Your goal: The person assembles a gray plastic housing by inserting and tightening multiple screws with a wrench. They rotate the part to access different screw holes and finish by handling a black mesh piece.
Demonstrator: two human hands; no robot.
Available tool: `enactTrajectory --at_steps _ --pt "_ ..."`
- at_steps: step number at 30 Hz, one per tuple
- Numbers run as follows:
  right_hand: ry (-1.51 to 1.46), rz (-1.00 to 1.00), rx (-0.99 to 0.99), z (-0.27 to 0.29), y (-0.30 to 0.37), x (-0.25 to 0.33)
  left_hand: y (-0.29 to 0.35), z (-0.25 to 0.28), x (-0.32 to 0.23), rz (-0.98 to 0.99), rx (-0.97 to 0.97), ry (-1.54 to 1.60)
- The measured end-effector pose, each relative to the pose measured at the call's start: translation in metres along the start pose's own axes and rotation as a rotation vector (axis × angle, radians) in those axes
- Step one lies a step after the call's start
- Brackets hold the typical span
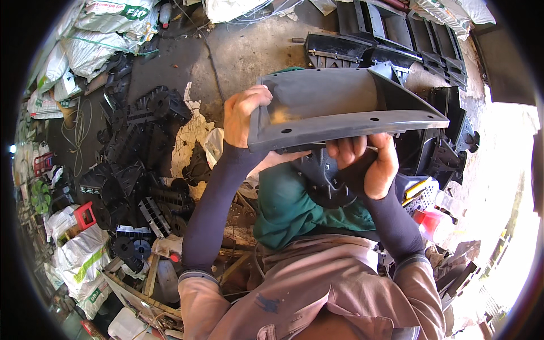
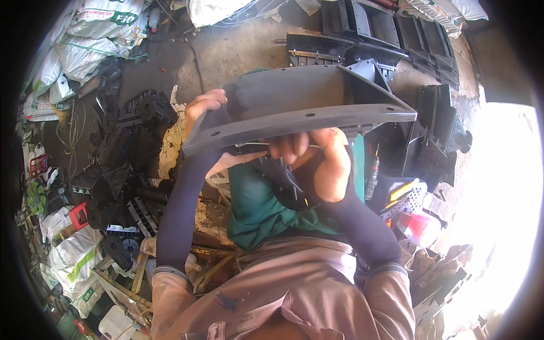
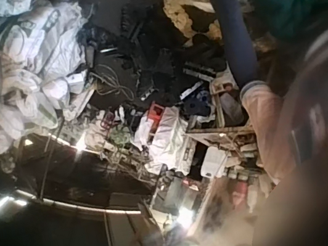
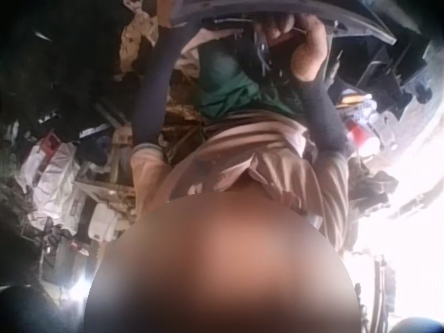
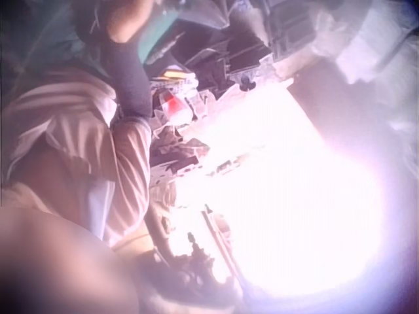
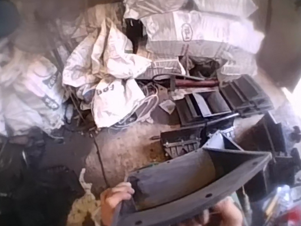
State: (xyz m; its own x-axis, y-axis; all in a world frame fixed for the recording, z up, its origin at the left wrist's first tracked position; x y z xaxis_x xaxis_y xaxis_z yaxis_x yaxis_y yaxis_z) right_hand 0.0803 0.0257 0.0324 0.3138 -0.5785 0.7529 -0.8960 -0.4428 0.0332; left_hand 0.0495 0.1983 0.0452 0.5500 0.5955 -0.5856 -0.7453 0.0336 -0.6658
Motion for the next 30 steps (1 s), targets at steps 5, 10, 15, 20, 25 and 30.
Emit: enactTrajectory --at_steps 5,10,15,20,25,30 --pt "0.224 0.167 -0.215 0.015 0.017 0.007 0.001 -0.002 0.004 0.021 0.024 0.021" --pt "0.041 0.163 -0.207 0.013 0.011 -0.001 0.004 -0.003 0.011 0.003 0.021 0.042" --pt "-0.037 0.154 -0.051 -0.007 0.004 -0.001 0.008 -0.005 0.014 -0.009 0.024 0.06" --pt "0.312 0.352 0.14 -0.044 0.023 0.011 0.01 -0.007 0.016 -0.006 0.026 0.086" --pt "0.513 0.465 0.042 -0.073 0.03 0.014 0.012 -0.012 0.018 -0.016 -0.001 0.044" --pt "0.604 0.494 -0.054 -0.091 0.032 0.017 0.012 -0.014 0.026 -0.038 -0.025 0.111"
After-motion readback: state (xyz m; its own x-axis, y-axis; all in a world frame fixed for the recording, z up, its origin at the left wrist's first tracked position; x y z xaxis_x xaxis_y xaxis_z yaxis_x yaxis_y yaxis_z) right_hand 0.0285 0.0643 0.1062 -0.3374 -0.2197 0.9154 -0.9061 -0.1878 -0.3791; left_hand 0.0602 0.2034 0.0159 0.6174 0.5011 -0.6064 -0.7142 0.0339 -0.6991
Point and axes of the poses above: each hand's wrist, its own y-axis away from the middle knuckle, its own z-axis out of the back of the hand, x = y × z, the point moved 8 cm from there along -y, towards the middle knuckle, and after that the axes turned 8 degrees about y, right-handed, at the moved point
